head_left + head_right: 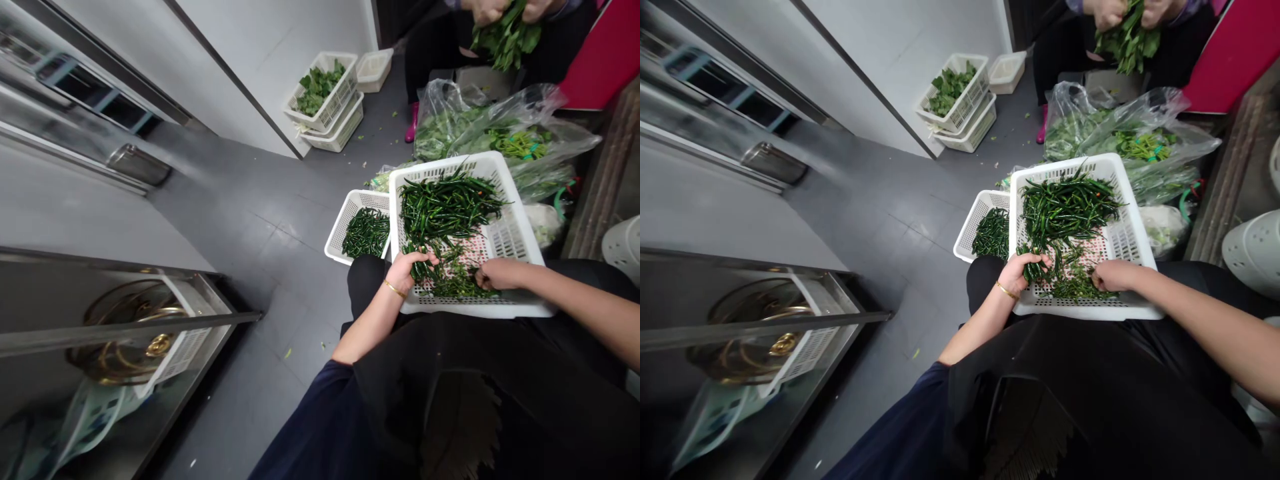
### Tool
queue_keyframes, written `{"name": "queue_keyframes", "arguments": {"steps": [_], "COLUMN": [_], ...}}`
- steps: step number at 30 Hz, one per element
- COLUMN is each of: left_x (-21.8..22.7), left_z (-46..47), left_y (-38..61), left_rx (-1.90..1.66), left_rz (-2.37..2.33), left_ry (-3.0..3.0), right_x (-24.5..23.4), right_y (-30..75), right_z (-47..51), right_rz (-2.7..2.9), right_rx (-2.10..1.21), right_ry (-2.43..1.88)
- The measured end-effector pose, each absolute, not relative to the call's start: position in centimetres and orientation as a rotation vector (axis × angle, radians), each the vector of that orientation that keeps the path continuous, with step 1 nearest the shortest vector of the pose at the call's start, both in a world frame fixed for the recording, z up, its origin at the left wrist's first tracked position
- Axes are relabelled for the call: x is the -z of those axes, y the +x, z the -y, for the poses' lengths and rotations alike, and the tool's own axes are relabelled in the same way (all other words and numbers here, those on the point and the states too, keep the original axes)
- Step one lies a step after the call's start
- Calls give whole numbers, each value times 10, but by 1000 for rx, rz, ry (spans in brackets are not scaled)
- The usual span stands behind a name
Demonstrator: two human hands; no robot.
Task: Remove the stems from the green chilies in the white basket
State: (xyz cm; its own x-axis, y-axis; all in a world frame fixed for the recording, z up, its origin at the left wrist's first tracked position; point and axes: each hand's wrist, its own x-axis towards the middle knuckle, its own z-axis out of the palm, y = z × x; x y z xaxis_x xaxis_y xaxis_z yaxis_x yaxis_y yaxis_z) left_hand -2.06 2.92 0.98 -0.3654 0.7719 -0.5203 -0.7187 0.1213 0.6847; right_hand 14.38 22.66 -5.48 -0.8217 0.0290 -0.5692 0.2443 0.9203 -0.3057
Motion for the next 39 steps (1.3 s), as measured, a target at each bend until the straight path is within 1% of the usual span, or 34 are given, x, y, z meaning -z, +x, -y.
{"name": "queue_keyframes", "arguments": {"steps": [3,6,11,15,16,17,19,21,22,24,26,28,30,33,35,37,39], "left_x": [-11,-14,-13,-10,-9,-8,-5,-1,1,5,8,9,8,5,3,1,-2], "left_z": [-31,-29,-22,-23,-25,-27,-32,-37,-40,-43,-45,-45,-45,-45,-44,-42,-39], "left_y": [-15,-14,-17,-15,-15,-14,-12,-7,-5,1,6,8,9,9,8,8,8], "left_rx": [-1546,-1562,-1588,-1551,-1539,-1529,-1526,-1524,-1513,-1474,-1445,-1426,-1405,-1379,-1382,-1396,-1413], "left_rz": [-1146,-1127,-1112,-1104,-1114,-1133,-1193,-1271,-1305,-1351,-1378,-1408,-1453,-1515,-1534,-1516,-1456], "left_ry": [138,192,164,211,222,228,218,195,191,216,260,308,362,461,542,639,737], "right_x": [49,56,70,58,52,46,34,26,23,21,19,16,10,0,-5,-7,-6], "right_y": [125,97,84,94,97,102,111,119,123,127,129,130,131,134,136,137,137], "right_z": [-224,-213,-194,-209,-215,-219,-223,-216,-210,-192,-175,-164,-160,-165,-167,-166,-159], "right_rz": [-2710,-2762,-2761,-2764,-2769,-2749,-2559,-2183,-2003,-1762,-1677,-1745,-1959,-2354,-2493,-2404,-2104], "right_rx": [343,211,250,284,391,585,1192,1791,2003,2269,2403,2428,2311,1988,1867,1965,2248], "right_ry": [286,381,348,415,478,568,768,887,903,923,948,942,866,698,686,753,771]}}
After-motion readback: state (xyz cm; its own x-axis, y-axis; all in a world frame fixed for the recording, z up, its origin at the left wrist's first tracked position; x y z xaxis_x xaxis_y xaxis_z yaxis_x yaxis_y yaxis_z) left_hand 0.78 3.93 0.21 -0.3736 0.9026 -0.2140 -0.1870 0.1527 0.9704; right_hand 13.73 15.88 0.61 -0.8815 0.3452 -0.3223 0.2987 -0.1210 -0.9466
